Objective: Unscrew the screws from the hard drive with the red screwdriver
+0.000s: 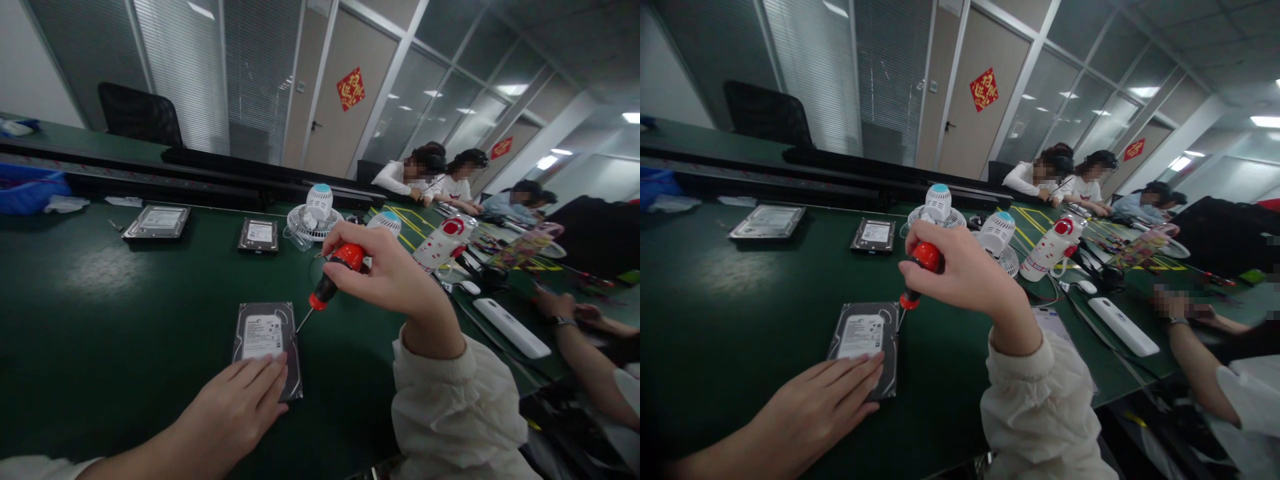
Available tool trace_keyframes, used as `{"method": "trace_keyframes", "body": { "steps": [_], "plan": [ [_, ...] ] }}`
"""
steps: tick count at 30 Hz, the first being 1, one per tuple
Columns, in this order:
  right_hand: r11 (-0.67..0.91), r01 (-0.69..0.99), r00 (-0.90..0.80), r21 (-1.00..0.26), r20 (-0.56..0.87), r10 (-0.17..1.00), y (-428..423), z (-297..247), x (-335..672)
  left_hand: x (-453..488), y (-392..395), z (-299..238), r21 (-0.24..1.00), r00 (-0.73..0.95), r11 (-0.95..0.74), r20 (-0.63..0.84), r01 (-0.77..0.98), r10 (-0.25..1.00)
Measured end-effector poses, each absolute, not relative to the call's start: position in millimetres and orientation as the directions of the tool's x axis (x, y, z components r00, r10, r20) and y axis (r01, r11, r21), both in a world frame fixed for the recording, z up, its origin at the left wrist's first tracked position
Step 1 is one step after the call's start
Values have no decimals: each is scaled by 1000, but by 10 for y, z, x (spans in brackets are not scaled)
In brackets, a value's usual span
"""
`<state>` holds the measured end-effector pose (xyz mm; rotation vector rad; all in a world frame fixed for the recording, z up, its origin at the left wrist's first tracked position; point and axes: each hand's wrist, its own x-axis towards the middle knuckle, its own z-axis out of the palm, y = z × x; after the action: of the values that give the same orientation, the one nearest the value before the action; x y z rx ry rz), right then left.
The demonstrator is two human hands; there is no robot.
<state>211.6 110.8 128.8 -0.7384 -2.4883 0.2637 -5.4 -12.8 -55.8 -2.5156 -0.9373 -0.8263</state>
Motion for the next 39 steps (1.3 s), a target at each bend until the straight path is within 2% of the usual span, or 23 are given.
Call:
{"method": "trace_keyframes", "body": {
  "steps": [6,10,12,14,19,22,26,32,39],
  "plan": [
    [814,481,-658,-324,480,580,1119,1244,2068,-59,-128,-489,-147,617,-705,626,693,477],
    [801,455,-623,-390,503,599,1152,1162,2013,-81,-107,-474,-235,674,-722,617,651,407],
    [793,453,-611,-407,506,609,1168,1123,1979,-86,-98,-476,-228,660,-718,632,658,405],
    [782,476,-610,-403,490,623,1171,1097,1939,-92,-95,-467,-206,626,-703,662,681,413],
    [744,574,-581,-341,469,665,1135,1078,1868,-113,-92,-418,-270,703,-733,602,625,378],
    [756,559,-573,-339,502,648,1140,1079,1884,-111,-88,-412,-250,682,-721,612,646,399],
    [827,437,-634,-354,531,562,1167,1093,1937,-105,-88,-402,-251,694,-733,604,632,392],
    [782,494,-603,-380,498,623,1164,1111,1941,-114,-99,-410,-249,686,-728,612,639,393],
    [799,444,-605,-406,522,602,1189,1080,1934,-104,-109,-467,-228,672,-718,608,658,423]
  ]
}}
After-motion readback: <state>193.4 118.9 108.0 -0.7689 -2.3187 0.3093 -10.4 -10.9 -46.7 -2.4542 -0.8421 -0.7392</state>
